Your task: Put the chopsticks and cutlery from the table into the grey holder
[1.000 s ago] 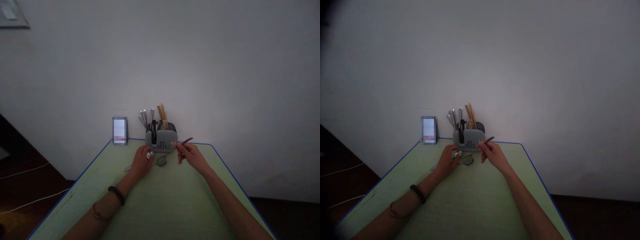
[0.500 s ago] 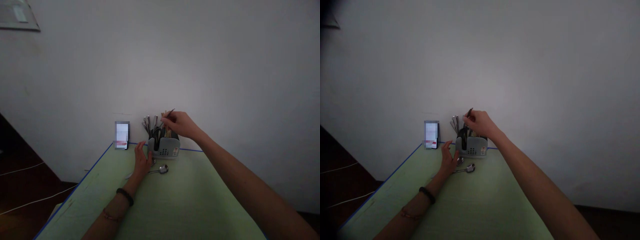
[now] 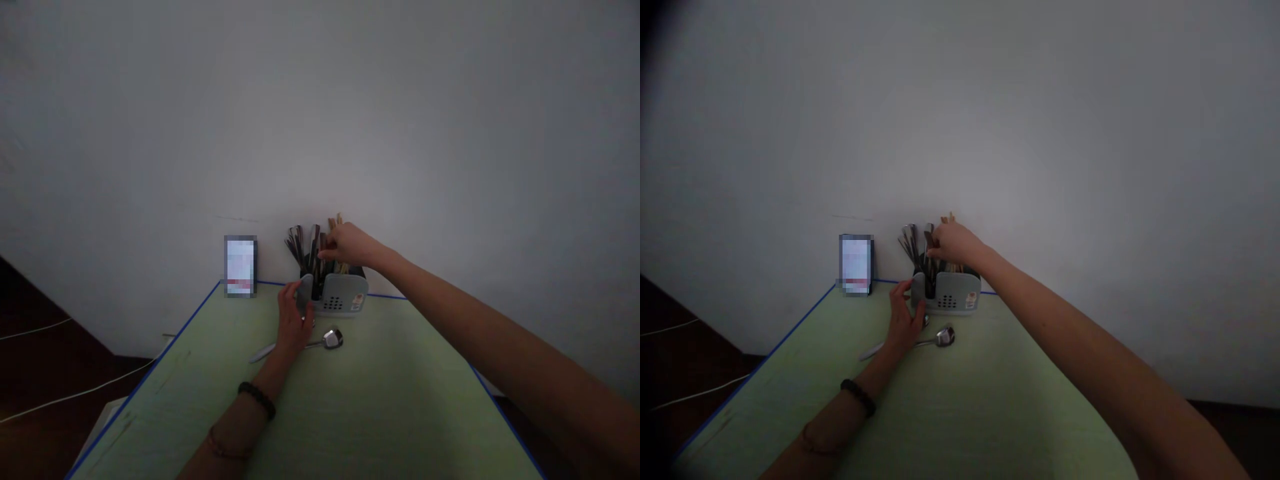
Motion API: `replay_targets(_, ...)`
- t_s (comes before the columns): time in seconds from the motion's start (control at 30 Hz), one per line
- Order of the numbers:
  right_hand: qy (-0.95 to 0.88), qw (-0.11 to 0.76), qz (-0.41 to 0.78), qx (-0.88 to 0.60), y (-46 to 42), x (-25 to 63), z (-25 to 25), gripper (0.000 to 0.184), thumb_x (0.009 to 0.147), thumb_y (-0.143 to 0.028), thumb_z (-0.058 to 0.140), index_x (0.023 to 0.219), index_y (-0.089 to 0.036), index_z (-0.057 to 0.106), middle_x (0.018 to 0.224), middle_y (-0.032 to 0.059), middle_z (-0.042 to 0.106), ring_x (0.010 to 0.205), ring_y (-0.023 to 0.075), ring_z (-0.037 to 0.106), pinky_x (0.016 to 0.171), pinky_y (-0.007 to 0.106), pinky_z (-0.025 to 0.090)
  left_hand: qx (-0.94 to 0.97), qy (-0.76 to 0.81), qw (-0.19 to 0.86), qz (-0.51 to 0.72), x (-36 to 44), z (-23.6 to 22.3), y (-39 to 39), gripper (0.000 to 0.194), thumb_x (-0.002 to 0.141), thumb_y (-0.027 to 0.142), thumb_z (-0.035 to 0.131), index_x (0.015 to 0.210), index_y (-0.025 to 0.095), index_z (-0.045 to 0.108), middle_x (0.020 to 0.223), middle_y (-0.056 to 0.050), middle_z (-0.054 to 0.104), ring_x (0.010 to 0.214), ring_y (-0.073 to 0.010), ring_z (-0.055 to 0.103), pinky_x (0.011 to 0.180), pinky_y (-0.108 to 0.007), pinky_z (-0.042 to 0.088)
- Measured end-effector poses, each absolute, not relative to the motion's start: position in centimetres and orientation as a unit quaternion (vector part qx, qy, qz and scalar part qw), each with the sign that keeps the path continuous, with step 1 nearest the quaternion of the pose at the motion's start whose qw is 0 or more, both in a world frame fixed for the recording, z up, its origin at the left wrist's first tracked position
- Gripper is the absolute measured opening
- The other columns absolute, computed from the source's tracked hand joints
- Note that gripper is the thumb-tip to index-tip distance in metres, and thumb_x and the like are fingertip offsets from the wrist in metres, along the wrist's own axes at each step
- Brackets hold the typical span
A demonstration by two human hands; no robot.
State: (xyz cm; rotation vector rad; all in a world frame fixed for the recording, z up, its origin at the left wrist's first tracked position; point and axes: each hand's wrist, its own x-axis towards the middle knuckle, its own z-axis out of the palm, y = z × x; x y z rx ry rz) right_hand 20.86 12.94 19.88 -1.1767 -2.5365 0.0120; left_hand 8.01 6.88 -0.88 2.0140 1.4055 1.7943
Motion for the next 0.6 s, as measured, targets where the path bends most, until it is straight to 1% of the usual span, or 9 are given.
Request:
replay_targets(0.03, -0.894, 0.157, 0.000, -0.420, 12.9, 20.7, 19.6, 0.022, 0.063, -0.024, 0.076, 0.047, -0.017, 0.062, 0.040, -0.0022, 0.047, 0.047, 0.0124, 0.049, 0.054, 0.025, 0.035, 0.661, 0.459, 0.051, 0.591, 8.0, -0.9, 6.9, 0.046, 0.085, 0.021, 0.044, 0.129, 0.019, 0.028, 0.123, -0.015, 0.037, 0.117, -0.0253, 0.038, 0.093, -0.046, 0.042)
replay_targets(0.1, -0.894, 0.107, -0.009, -0.435, 12.6, 20.4, 19.3, 0.017, 0.064, -0.026, 0.075, 0.053, -0.016, 0.066, 0.045, 0.0006, 0.053, 0.054, 0.0158, 0.055, 0.056, 0.026, 0.038, 0.658, 0.456, 0.051, 0.596, 8.1, -0.9, 6.9, 0.048, 0.085, 0.020, 0.045, 0.130, 0.019, 0.028, 0.123, -0.015, 0.037, 0.117, -0.0256, 0.038, 0.092, -0.046, 0.043)
replay_targets(0.17, -0.891, 0.062, -0.027, -0.450, 12.4, 20.3, 19.4, 0.012, 0.069, -0.025, 0.070, 0.066, -0.014, 0.070, 0.057, 0.0042, 0.062, 0.063, 0.0180, 0.059, 0.059, 0.026, 0.040, 0.654, 0.453, 0.049, 0.603, 8.1, -0.9, 7.0, 0.050, 0.084, 0.019, 0.046, 0.130, 0.019, 0.028, 0.123, -0.014, 0.038, 0.117, -0.0257, 0.039, 0.091, -0.047, 0.043)
replay_targets(0.23, -0.886, 0.044, -0.045, -0.460, 12.2, 20.3, 19.8, 0.014, 0.075, -0.025, 0.064, 0.078, -0.014, 0.071, 0.071, 0.0063, 0.068, 0.070, 0.0181, 0.061, 0.062, 0.026, 0.042, 0.651, 0.450, 0.044, 0.609, 8.2, -1.0, 7.0, 0.051, 0.083, 0.018, 0.047, 0.131, 0.020, 0.029, 0.122, -0.014, 0.039, 0.116, -0.0258, 0.040, 0.091, -0.047, 0.043)
replay_targets(0.3, -0.880, 0.058, -0.054, -0.469, 12.2, 20.4, 20.4, 0.017, 0.077, -0.025, 0.060, 0.085, -0.014, 0.071, 0.079, 0.0064, 0.070, 0.073, 0.0167, 0.062, 0.065, 0.025, 0.042, 0.651, 0.448, 0.041, 0.612, 8.2, -1.1, 7.1, 0.052, 0.082, 0.017, 0.048, 0.131, 0.020, 0.029, 0.122, -0.014, 0.040, 0.116, -0.0261, 0.040, 0.091, -0.047, 0.043)
replay_targets(0.4, -0.869, 0.067, -0.060, -0.486, 12.2, 20.6, 21.3, 0.017, 0.077, -0.023, 0.059, 0.088, -0.014, 0.069, 0.083, 0.0060, 0.070, 0.075, 0.0152, 0.062, 0.065, 0.023, 0.042, 0.648, 0.451, 0.039, 0.613, 8.1, -1.3, 7.3, 0.053, 0.081, 0.016, 0.049, 0.131, 0.019, 0.030, 0.122, -0.014, 0.040, 0.117, -0.0266, 0.040, 0.091, -0.048, 0.043)
replay_targets(0.47, -0.862, 0.045, -0.078, -0.499, 12.1, 20.5, 21.8, 0.017, 0.076, -0.023, 0.059, 0.088, -0.015, 0.069, 0.086, 0.0071, 0.070, 0.078, 0.0167, 0.063, 0.065, 0.023, 0.043, 0.648, 0.452, 0.040, 0.612, 8.1, -1.3, 7.3, 0.054, 0.081, 0.016, 0.050, 0.131, 0.019, 0.030, 0.122, -0.014, 0.040, 0.118, -0.0268, 0.041, 0.091, -0.048, 0.043)
replay_targets(0.6, -0.843, -0.044, -0.161, -0.511, 11.8, 20.0, 22.6, 0.023, 0.074, -0.026, 0.062, 0.093, -0.014, 0.069, 0.096, 0.0140, 0.069, 0.090, 0.0257, 0.063, 0.071, 0.031, 0.046, 0.652, 0.450, 0.046, 0.608, 8.0, -1.4, 7.4, 0.056, 0.080, 0.014, 0.050, 0.132, 0.020, 0.029, 0.123, -0.014, 0.040, 0.117, -0.0261, 0.041, 0.090, -0.047, 0.044)
